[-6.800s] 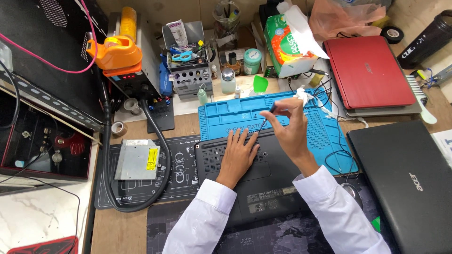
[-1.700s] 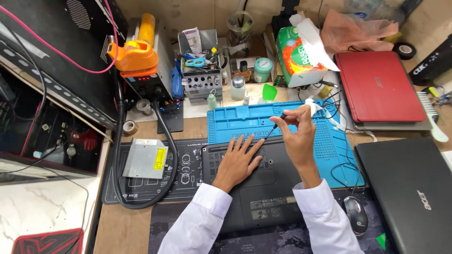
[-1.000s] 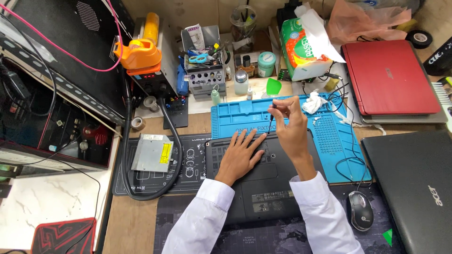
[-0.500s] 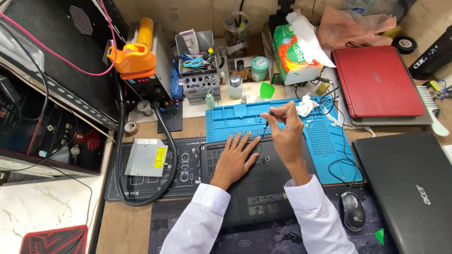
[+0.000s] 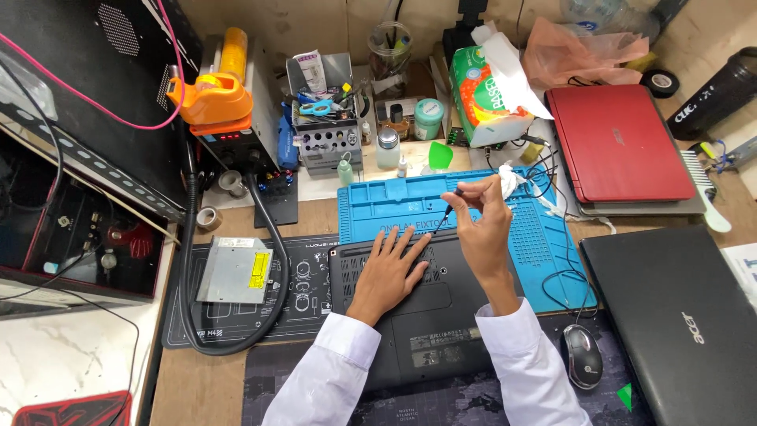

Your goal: Unscrewing and removing the back panel and internal components of a laptop for repair

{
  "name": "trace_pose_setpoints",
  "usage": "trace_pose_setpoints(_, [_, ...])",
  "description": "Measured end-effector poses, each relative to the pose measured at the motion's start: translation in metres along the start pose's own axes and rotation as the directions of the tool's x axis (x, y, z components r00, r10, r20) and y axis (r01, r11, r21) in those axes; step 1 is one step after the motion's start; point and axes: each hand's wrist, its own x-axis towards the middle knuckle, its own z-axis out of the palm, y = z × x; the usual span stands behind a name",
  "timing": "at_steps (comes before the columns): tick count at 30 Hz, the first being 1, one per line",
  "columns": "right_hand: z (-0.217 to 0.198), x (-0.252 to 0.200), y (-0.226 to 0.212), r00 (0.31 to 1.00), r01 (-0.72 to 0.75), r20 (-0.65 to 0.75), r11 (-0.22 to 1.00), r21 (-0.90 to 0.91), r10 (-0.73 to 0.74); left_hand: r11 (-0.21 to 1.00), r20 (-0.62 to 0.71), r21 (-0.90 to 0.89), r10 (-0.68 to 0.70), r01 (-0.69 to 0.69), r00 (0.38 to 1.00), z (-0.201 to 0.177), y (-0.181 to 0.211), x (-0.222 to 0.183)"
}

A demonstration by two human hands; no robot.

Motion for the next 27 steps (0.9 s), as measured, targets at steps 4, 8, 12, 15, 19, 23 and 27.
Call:
trace_pose_setpoints(4, [0.001,0.002,0.005,1.0,-0.009,0.01,1.0,-0.005,0.009,1.0,-0.015,-0.011,0.004,-0.004,1.0,0.001,-0.002,-0.001])
trace_pose_setpoints(8, [-0.003,0.004,0.001,0.998,-0.023,0.061,1.0,0.015,0.022,1.0,-0.026,-0.018,0.008,-0.009,1.0,0.003,-0.001,0.0])
trace_pose_setpoints(12, [-0.003,0.006,0.01,0.996,-0.044,0.084,0.999,0.024,0.042,1.0,-0.034,-0.015,0.01,-0.011,0.999,0.004,-0.002,-0.001])
trace_pose_setpoints(15, [-0.004,0.007,0.014,0.995,-0.065,0.076,0.997,0.028,0.063,0.999,-0.018,-0.043,0.011,-0.012,1.0,0.002,-0.002,0.0])
trace_pose_setpoints(19, [-0.003,0.005,0.012,0.993,-0.063,0.097,0.998,0.025,0.06,0.998,-0.012,-0.061,0.002,-0.003,1.0,0.003,-0.002,-0.001])
trace_pose_setpoints(23, [0.003,0.006,0.008,0.994,-0.04,0.106,0.999,-0.003,0.04,0.998,-0.009,-0.063,0.004,-0.005,1.0,0.002,-0.004,0.001])
trace_pose_setpoints(27, [0.006,0.001,0.006,0.995,-0.012,0.102,0.998,-0.067,0.019,0.998,-0.011,-0.058,0.005,-0.005,1.0,0.005,-0.004,0.0])
